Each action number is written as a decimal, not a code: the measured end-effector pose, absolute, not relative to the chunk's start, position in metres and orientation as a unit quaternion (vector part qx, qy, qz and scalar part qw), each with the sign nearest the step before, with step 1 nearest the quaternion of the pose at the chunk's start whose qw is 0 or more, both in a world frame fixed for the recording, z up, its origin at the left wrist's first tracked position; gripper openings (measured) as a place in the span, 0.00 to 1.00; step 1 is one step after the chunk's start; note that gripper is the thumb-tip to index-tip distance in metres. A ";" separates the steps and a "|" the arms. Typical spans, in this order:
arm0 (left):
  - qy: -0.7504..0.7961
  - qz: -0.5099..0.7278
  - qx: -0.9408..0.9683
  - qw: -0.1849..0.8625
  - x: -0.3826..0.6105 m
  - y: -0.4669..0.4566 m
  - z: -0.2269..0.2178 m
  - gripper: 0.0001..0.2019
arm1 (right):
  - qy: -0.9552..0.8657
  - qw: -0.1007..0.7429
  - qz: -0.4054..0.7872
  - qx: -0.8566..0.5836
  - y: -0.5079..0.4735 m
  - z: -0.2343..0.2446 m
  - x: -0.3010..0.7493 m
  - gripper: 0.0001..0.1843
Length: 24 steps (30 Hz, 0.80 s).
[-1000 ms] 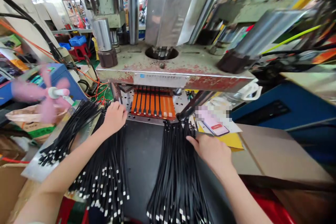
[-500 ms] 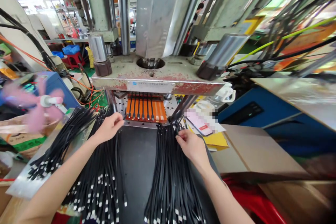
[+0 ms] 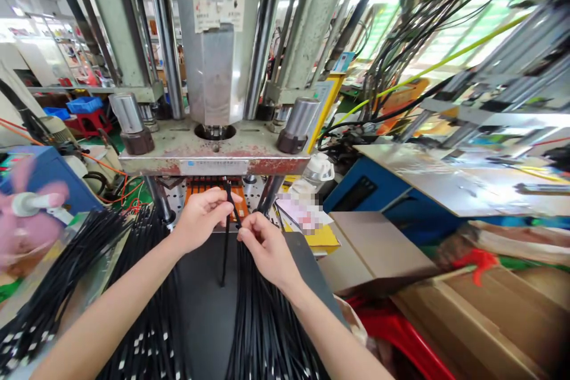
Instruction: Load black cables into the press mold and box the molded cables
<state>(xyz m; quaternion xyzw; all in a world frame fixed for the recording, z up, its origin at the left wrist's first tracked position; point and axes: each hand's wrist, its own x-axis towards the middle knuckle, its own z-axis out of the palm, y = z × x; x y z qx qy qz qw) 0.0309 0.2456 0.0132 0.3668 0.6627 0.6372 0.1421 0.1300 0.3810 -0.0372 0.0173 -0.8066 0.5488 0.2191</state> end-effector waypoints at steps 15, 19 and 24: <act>0.606 0.551 0.545 -0.179 0.020 0.268 0.046 0.07 | -0.875 0.209 0.437 0.028 0.401 -0.077 0.091 0.08; 0.595 0.527 0.578 -0.187 0.009 0.271 0.023 0.09 | -0.863 0.265 0.427 -0.047 0.428 -0.070 0.047 0.08; 0.730 0.282 0.601 -0.162 -0.012 0.259 -0.044 0.07 | -0.868 0.223 0.435 -0.090 0.439 -0.068 0.021 0.07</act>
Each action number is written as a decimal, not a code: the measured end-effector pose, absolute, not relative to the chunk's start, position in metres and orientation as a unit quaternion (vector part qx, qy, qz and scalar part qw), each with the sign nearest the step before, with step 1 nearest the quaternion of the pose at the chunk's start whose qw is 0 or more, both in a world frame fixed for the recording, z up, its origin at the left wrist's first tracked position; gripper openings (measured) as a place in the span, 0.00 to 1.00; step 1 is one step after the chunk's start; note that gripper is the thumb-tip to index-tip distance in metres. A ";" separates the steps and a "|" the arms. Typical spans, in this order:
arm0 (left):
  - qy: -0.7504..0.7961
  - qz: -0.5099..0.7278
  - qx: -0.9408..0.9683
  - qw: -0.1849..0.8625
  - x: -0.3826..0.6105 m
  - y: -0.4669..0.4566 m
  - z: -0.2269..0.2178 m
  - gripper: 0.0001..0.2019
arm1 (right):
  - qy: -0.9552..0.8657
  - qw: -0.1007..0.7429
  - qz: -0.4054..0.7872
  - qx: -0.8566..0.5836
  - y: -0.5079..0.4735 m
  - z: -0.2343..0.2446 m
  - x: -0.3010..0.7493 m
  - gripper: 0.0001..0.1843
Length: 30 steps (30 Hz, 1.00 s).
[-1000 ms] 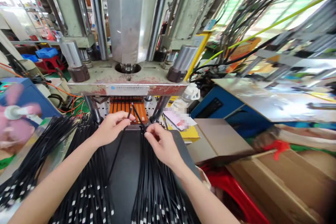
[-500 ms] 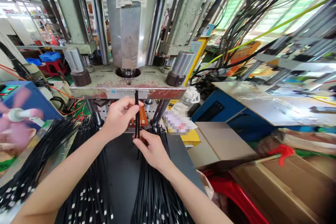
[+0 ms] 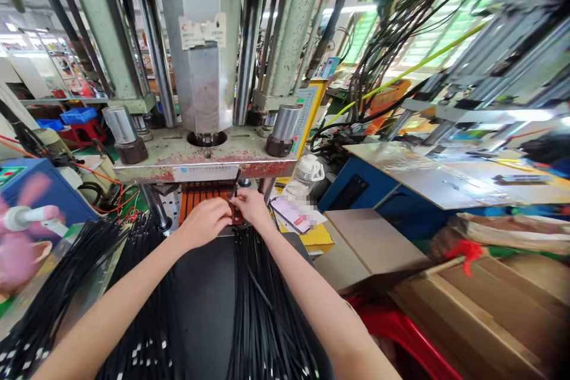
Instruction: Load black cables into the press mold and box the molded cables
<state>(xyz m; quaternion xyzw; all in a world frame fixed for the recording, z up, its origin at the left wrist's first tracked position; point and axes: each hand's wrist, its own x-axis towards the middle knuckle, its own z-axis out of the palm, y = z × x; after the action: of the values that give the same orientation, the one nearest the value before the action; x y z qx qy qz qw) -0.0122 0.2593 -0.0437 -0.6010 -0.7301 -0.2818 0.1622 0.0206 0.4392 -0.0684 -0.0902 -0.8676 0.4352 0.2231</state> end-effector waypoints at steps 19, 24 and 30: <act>-0.829 -0.023 -0.557 0.038 -0.021 0.279 -0.053 0.27 | -0.855 0.265 0.419 -0.152 0.438 -0.081 0.008 0.13; -0.874 -0.009 -0.484 -0.038 -0.069 0.312 -0.049 0.28 | -0.887 0.260 0.356 -0.134 0.436 -0.089 0.021 0.10; -0.906 -0.043 -0.420 -0.027 -0.103 0.341 -0.055 0.26 | -0.901 0.185 0.372 -0.128 0.439 -0.090 0.033 0.09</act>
<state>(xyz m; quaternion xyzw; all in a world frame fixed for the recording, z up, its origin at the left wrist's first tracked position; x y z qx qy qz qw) -0.1030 0.3409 -0.0548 -0.4196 -0.9063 -0.0426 -0.0268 0.0327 0.4387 -0.0897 -0.1276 -0.9008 0.3716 0.1850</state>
